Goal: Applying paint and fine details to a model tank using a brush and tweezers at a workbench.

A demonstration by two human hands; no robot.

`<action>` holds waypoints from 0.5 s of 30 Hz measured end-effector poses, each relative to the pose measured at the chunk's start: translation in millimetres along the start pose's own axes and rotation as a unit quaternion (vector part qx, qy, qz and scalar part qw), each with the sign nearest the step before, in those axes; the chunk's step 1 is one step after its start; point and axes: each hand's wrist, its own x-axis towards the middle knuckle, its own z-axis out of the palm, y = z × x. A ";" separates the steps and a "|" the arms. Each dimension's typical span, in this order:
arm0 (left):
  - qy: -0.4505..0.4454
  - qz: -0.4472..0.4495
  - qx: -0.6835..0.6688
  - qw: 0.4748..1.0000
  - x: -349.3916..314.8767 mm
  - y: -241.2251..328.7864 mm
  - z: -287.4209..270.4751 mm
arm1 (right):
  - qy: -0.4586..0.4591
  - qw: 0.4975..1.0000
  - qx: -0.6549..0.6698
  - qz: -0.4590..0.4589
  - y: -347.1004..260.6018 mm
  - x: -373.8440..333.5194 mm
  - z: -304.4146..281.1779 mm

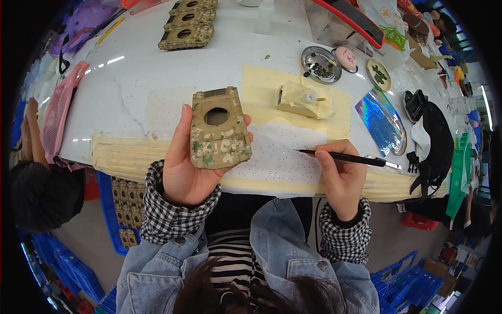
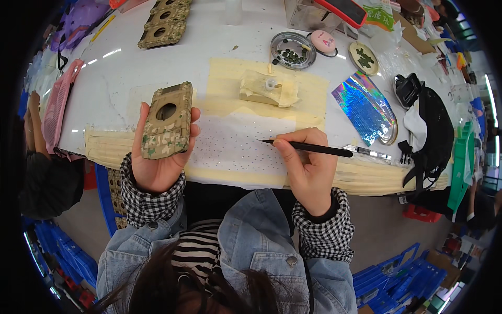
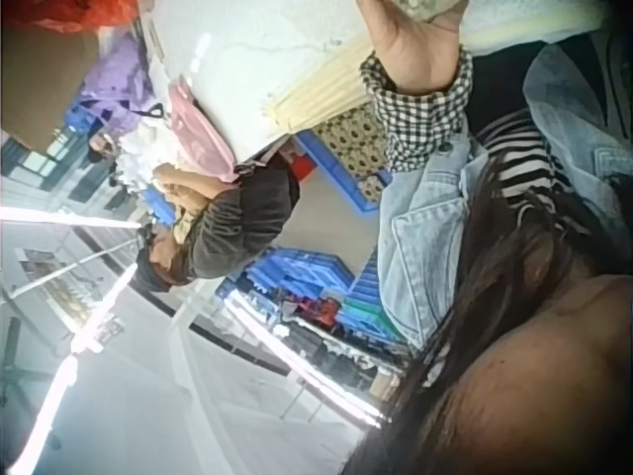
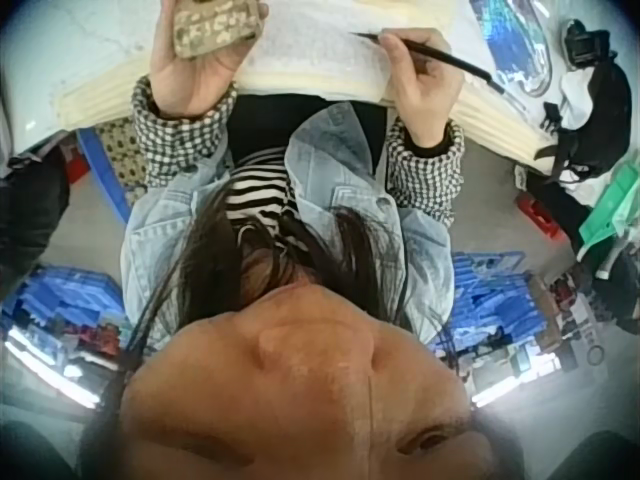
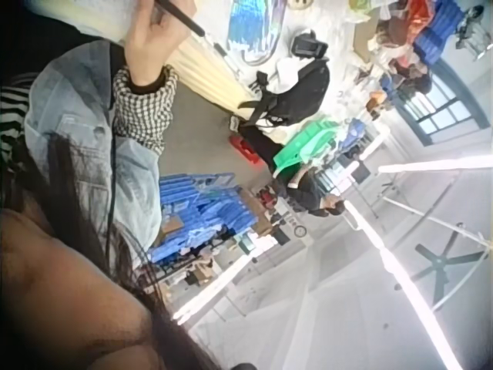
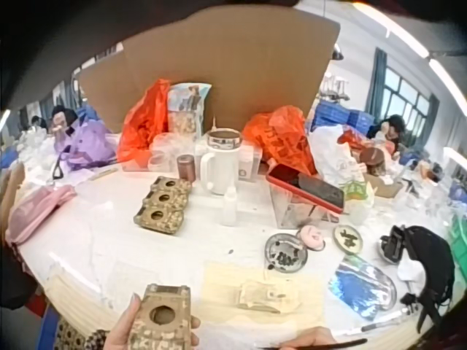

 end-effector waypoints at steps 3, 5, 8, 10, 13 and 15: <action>-0.006 0.011 -0.015 1.000 0.2 -1.4 -1.9 | 0.003 1.000 0.013 0.002 0.4 -0.4 0.6; -0.009 0.011 -0.016 1.000 0.9 -1.6 -2.5 | 0.003 1.000 0.006 0.000 0.5 0.0 0.2; -0.013 0.012 -0.013 1.000 0.3 -1.2 -2.3 | -0.003 1.000 -0.016 -0.015 0.8 1.0 0.2; -0.008 0.013 -0.013 1.000 0.0 -1.2 -2.2 | 0.009 1.000 0.016 -0.003 -0.8 0.4 1.2; -0.012 0.012 -0.015 1.000 0.7 -1.4 -2.3 | 0.014 1.000 0.019 0.016 -2.9 -1.8 -1.3; -0.014 0.013 -0.016 1.000 0.0 -0.9 -1.6 | 0.014 1.000 0.015 0.020 -2.9 -1.9 -1.4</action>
